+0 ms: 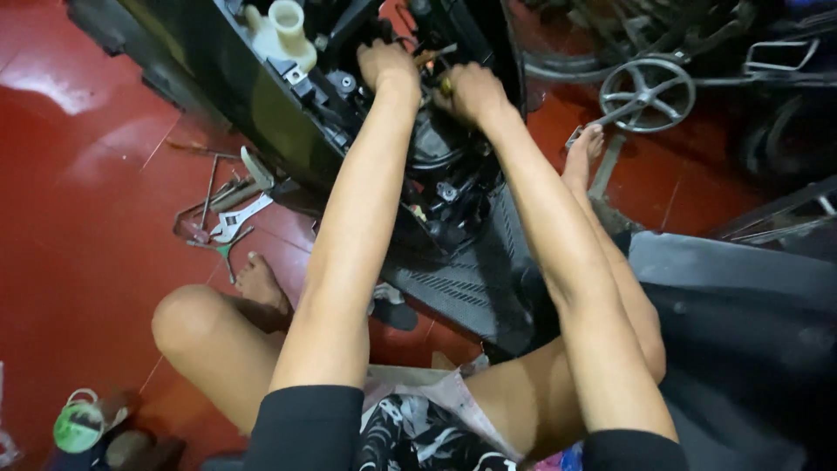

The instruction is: Servicing a motorcycle engine by cleaning internal components with a brush and inspecting parts.

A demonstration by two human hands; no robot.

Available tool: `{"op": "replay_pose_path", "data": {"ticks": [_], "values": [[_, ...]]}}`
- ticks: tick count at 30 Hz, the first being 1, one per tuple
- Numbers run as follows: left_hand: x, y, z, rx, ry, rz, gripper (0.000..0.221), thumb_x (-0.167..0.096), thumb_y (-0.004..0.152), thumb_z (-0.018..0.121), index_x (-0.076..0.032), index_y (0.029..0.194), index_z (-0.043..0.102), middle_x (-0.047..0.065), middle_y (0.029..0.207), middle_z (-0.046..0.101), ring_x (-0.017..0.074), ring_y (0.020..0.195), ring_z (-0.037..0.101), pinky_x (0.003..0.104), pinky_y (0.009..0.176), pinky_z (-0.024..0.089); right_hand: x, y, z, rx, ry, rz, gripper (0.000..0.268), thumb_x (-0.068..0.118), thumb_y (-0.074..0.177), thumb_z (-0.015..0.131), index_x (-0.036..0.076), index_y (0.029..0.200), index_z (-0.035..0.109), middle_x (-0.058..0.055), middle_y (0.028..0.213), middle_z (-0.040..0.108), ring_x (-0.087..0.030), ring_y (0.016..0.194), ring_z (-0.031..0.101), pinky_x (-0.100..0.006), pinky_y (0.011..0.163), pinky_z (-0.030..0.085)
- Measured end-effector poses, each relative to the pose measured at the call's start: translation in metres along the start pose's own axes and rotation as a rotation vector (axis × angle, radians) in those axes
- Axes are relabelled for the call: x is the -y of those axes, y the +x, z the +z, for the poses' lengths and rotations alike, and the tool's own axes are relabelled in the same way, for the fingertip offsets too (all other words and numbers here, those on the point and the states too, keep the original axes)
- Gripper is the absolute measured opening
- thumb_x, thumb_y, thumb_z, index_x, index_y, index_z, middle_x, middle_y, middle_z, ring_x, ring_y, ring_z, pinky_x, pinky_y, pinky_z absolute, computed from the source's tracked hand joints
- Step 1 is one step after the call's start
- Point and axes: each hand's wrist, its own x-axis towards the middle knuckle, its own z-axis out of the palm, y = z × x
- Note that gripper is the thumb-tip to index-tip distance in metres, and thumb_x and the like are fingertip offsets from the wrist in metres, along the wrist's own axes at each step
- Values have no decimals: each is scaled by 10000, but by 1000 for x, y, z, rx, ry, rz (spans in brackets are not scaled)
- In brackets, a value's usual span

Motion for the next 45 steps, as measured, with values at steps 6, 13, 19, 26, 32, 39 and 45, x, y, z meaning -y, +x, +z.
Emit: {"op": "replay_pose_path", "data": {"ticks": [6, 13, 19, 26, 32, 39, 45], "values": [[0, -2, 3, 18, 22, -11, 487, -360, 1017, 517, -257, 1493, 533, 13, 1523, 523, 313, 1396, 435, 499, 1038, 354, 20, -65, -69, 156, -299, -63, 529, 538, 991, 540, 51, 1100, 716, -244, 1049, 725, -485, 898, 730, -563, 728, 599], [2, 0, 2, 14, -2, -10, 570, -419, 958, 590, -256, 1500, 522, 17, 1523, 516, 313, 1391, 432, 493, 1042, 355, 15, -72, -129, 335, -154, -59, 367, 344, 945, 634, 7, 1042, 738, -286, 959, 733, -493, 830, 703, -539, 699, 548], [-1, 12, 15, -42, -10, -19, 505, -395, 991, 559, -231, 1468, 560, 24, 1483, 554, 311, 1353, 464, 493, 997, 371, 11, -52, -115, 320, -139, -123, 357, 323, 949, 677, 69, 1187, 754, -238, 1118, 739, -444, 1003, 702, -515, 824, 555], [0, -9, 2, -31, 30, -12, 723, -413, 824, 808, -193, 1468, 561, 82, 1488, 554, 347, 1371, 473, 503, 1065, 385, 10, -43, -103, 215, -45, -140, 420, 403, 1014, 668, 140, 1341, 689, -301, 1160, 695, -477, 983, 695, -555, 839, 572], [-4, -1, -2, 27, -21, -72, 517, -398, 999, 576, -230, 1485, 526, 20, 1490, 547, 262, 1367, 467, 439, 1035, 361, 51, -43, -83, 313, -202, -35, 519, 443, 940, 663, 22, 1243, 648, -276, 1225, 670, -495, 1088, 667, -568, 897, 561], [-3, -6, -7, 38, 26, -18, 502, -352, 1019, 552, -223, 1503, 514, 49, 1521, 516, 305, 1380, 445, 464, 1030, 380, 33, -22, -3, -36, 184, -194, 309, 251, 991, 609, 47, 1205, 698, -339, 1011, 707, -528, 1026, 618, -609, 864, 515], [-1, -1, 1, -89, -33, -45, 436, -286, 1038, 495, -253, 1471, 535, 21, 1460, 568, 285, 1343, 484, 453, 1016, 384, 57, -27, -39, 147, -125, 10, 408, 259, 909, 627, -19, 1208, 653, -273, 1160, 652, -519, 1046, 642, -593, 832, 550]]}}
